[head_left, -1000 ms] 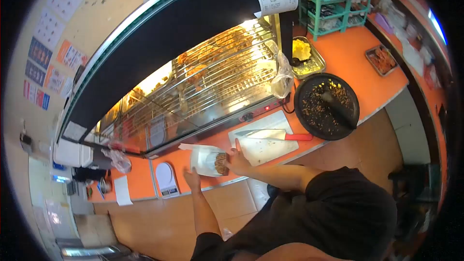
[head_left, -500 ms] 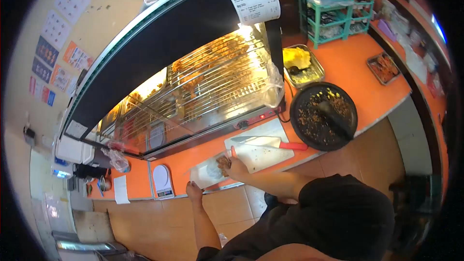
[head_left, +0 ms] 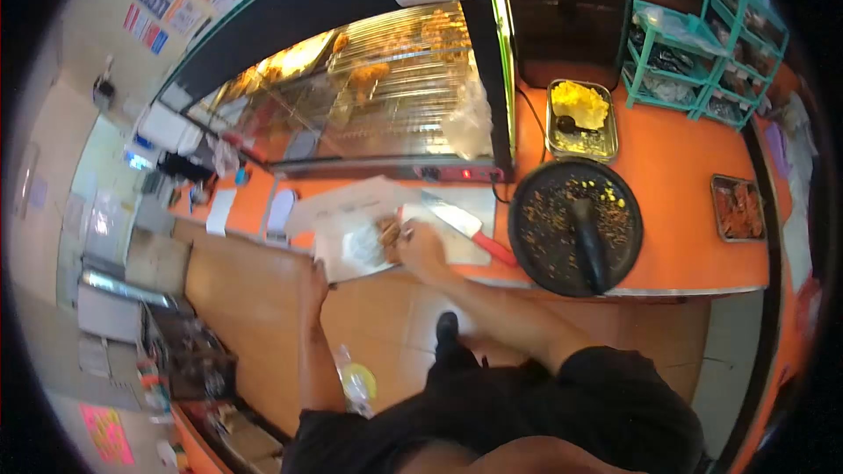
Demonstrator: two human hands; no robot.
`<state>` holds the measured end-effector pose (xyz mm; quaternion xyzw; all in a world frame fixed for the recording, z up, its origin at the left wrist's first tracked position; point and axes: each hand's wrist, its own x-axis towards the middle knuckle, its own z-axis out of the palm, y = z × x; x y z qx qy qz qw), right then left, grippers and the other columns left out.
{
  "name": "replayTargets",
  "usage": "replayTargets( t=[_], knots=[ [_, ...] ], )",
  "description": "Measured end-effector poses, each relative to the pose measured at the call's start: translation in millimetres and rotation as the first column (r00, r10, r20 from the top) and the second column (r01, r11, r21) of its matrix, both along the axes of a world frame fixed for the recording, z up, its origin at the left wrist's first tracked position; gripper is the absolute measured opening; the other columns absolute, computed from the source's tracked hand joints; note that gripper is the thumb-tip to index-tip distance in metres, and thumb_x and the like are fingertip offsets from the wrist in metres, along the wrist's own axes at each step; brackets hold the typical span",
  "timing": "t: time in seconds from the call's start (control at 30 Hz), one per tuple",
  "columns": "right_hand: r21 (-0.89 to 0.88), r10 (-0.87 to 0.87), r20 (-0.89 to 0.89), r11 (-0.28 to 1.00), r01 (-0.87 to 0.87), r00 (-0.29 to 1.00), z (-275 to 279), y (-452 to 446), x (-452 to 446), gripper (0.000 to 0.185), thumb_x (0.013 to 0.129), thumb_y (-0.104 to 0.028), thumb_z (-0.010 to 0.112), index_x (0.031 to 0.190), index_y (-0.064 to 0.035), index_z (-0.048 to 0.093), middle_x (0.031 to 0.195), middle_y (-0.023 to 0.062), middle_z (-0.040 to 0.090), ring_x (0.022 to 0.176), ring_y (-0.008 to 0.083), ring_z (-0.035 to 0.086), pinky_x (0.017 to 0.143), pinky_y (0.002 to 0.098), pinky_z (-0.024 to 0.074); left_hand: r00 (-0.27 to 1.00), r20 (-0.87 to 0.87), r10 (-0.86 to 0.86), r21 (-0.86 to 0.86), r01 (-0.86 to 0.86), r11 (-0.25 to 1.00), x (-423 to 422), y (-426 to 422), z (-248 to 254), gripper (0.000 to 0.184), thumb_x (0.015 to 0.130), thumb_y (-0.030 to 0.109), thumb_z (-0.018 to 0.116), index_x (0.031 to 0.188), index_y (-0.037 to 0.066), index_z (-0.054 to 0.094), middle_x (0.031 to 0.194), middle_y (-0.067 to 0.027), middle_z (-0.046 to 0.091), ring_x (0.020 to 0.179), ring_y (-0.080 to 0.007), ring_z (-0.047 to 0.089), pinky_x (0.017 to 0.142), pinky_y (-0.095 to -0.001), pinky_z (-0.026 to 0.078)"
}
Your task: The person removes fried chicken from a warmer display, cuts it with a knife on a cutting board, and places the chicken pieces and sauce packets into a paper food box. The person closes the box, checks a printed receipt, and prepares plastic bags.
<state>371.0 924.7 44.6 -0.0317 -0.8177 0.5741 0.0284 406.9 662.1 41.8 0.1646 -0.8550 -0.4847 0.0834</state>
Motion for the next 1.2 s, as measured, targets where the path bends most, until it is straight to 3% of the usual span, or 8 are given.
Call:
replayTargets(
  t=[0.2,0.3,0.43,0.8,0.83,1.1,1.17,1.2],
  knots=[
    [0.245,-0.055,0.041,0.969,0.043,0.998,52,273,100,0.022,0.079,-0.021,0.063,0.092,-0.0035,0.061,0.084,0.0191,0.065,0.080,0.0369,0.064,0.071,0.0456,0.0500,0.927,0.208,-0.313,0.439,0.197,0.877,74,254,53,0.036,0.094,0.024,0.049,0.116,-0.005,0.053,0.109,-0.0162,0.059,0.089,-0.0248,0.062,0.062,-0.0364,0.056],
    [0.414,-0.155,0.043,0.902,0.124,0.987,57,411,138,0.024,0.081,-0.022,0.062,0.097,-0.0035,0.060,0.086,0.0172,0.066,0.081,0.0337,0.064,0.073,0.0427,0.0501,0.807,0.180,-0.563,0.040,0.566,0.824,63,371,-13,0.034,0.095,0.022,0.047,0.117,-0.005,0.051,0.107,-0.0164,0.058,0.089,-0.0249,0.062,0.064,-0.0370,0.060],
    [0.531,-0.362,0.093,0.806,0.262,0.927,49,561,173,0.027,0.082,-0.022,0.061,0.102,-0.0036,0.061,0.088,0.0173,0.066,0.082,0.0337,0.065,0.076,0.0421,0.0501,0.751,0.218,-0.623,0.531,0.444,0.722,83,558,14,0.026,0.089,0.015,0.052,0.101,-0.008,0.052,0.090,-0.0260,0.061,0.076,-0.0396,0.063,0.076,-0.0469,0.049],
    [0.711,-0.520,0.060,0.621,0.329,0.852,-69,696,147,0.020,0.085,-0.018,0.059,0.098,-0.0044,0.065,0.080,0.0187,0.066,0.077,0.0360,0.064,0.068,0.0429,0.0514,0.674,0.001,-0.738,-0.234,0.718,0.656,43,742,-49,0.055,0.082,0.015,0.061,0.128,-0.006,0.039,0.119,-0.0324,0.048,0.105,-0.0465,0.051,0.090,-0.0519,0.043],
    [0.694,-0.516,0.076,0.642,0.326,0.853,-77,698,144,0.020,0.085,-0.018,0.059,0.098,-0.0044,0.065,0.080,0.0187,0.066,0.077,0.0360,0.064,0.068,0.0429,0.0514,0.676,-0.008,-0.737,-0.498,0.636,0.589,47,743,-37,0.061,0.081,0.019,0.065,0.130,-0.005,0.038,0.122,-0.0309,0.047,0.109,-0.0446,0.049,0.090,-0.0516,0.042],
    [0.563,-0.200,0.130,0.821,0.094,0.971,-43,762,129,0.024,0.091,-0.021,0.055,0.096,-0.0001,0.065,0.082,0.0160,0.068,0.072,0.0303,0.067,0.064,0.0391,0.0548,0.536,0.431,-0.726,-0.356,0.840,0.408,18,821,-48,0.082,0.071,0.031,0.079,0.137,0.007,0.037,0.138,-0.0186,0.041,0.125,-0.0404,0.042,0.101,-0.0486,0.039],
    [-0.106,0.197,0.699,0.979,-0.173,0.688,1,813,107,0.025,0.091,-0.024,0.057,0.094,-0.0003,0.066,0.078,0.0113,0.070,0.066,0.0214,0.069,0.055,0.0355,0.0551,0.549,0.477,-0.686,-0.361,0.834,0.417,12,824,-51,0.082,0.070,0.028,0.079,0.137,0.007,0.037,0.139,-0.0185,0.040,0.126,-0.0406,0.041,0.102,-0.0485,0.038],
    [-0.032,0.172,0.656,0.979,-0.201,0.735,-1,850,85,0.026,0.090,-0.025,0.058,0.094,-0.0001,0.066,0.077,0.0082,0.070,0.064,0.0146,0.068,0.048,0.0321,0.0540,0.545,0.350,-0.762,-0.346,0.831,0.435,14,816,-67,0.079,0.070,0.023,0.077,0.136,0.006,0.038,0.137,-0.0196,0.041,0.125,-0.0403,0.041,0.102,-0.0490,0.037]
  ],
)
